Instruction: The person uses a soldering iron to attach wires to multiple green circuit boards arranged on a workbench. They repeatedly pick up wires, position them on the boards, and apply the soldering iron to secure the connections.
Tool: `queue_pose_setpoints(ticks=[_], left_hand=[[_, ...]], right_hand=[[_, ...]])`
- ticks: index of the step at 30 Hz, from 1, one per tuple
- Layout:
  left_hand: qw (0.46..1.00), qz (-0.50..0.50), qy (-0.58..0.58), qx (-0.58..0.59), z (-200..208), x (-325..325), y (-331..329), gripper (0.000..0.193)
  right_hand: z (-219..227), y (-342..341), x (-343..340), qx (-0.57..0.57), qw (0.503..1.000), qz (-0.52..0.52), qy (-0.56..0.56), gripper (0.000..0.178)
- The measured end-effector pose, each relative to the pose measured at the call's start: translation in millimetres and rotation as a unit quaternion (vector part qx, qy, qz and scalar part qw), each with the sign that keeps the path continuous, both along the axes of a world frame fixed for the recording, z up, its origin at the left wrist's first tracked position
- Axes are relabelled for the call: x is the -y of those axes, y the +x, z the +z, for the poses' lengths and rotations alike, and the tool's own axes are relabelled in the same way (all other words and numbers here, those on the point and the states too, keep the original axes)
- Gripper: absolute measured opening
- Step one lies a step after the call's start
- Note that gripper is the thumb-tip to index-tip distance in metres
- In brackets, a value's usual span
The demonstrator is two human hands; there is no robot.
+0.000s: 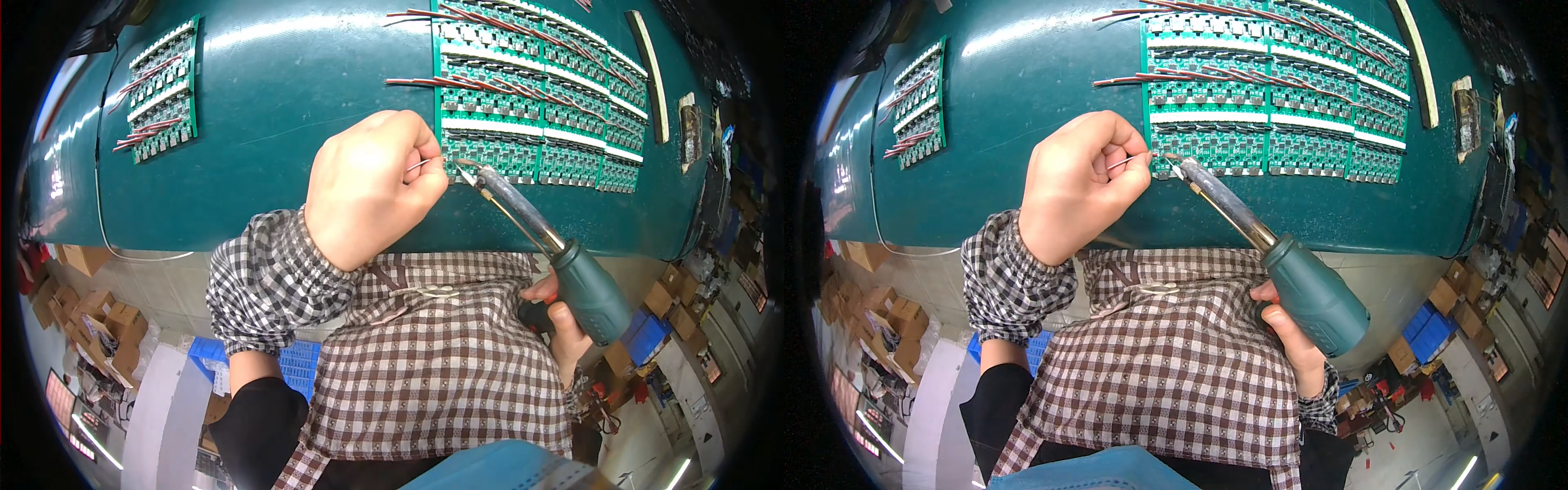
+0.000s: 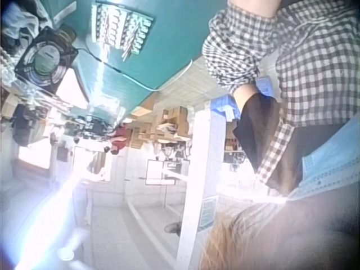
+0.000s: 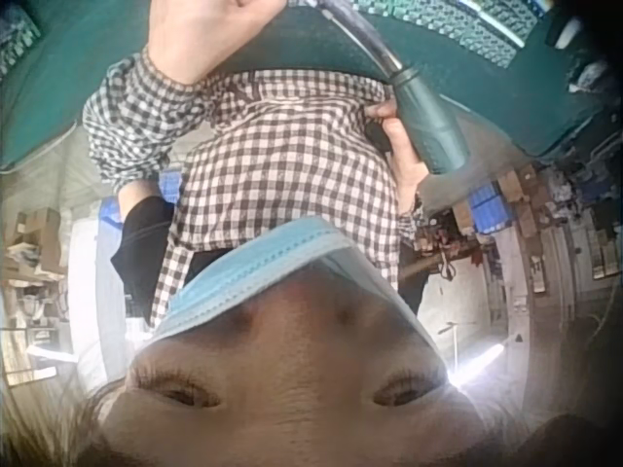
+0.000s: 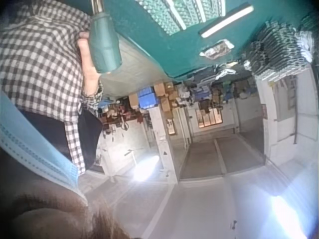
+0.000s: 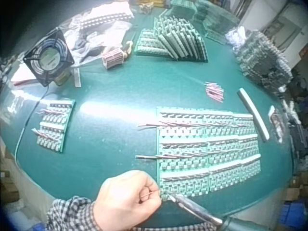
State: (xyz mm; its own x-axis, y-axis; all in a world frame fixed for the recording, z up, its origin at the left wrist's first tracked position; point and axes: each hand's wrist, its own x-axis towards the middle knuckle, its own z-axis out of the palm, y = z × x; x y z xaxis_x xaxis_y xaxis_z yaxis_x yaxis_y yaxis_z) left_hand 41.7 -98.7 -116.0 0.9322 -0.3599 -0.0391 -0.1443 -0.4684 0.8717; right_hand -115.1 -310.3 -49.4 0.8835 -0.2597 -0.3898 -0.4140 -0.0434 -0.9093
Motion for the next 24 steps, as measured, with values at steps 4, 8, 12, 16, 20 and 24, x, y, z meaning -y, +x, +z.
queue_pose_setpoints(ticks=[4,8,12,16,20,24], left_hand=[[1.0,0.006,0.0,-0.003,0.3,-0.4,-0.1,0.009],[1.0,-0.003,0.008,0.024,-2.5,2.3,-2.0,0.01],[1.0,0.001,0.008,0.03,-2.3,0.9,-2.7,0.01],[0.999,-0.008,0.008,0.039,-2.6,2.2,-1.2,0.01],[0.999,-0.002,0.007,0.038,-2.3,1.6,-2.2,0.01],[0.999,0.0,0.005,0.039,-3.1,1.7,-2.5,0.011]], right_hand=[[0.1,-3.9,4.6,-0.001,0.999,0.006,0.054,0.036],[-0.9,-1.4,-4.3,-0.006,1.0,-0.018,-0.022,0.048],[1.7,3.6,-5.2,-0.013,1.0,-0.005,-0.026,0.044],[1.8,3.6,-4.0,-0.019,0.999,0.005,-0.028,0.045],[0.6,3.4,-4.7,-0.016,0.999,0.003,-0.029,0.047],[1.0,3.1,-6.3,-0.019,0.999,-0.002,-0.031,0.048]])
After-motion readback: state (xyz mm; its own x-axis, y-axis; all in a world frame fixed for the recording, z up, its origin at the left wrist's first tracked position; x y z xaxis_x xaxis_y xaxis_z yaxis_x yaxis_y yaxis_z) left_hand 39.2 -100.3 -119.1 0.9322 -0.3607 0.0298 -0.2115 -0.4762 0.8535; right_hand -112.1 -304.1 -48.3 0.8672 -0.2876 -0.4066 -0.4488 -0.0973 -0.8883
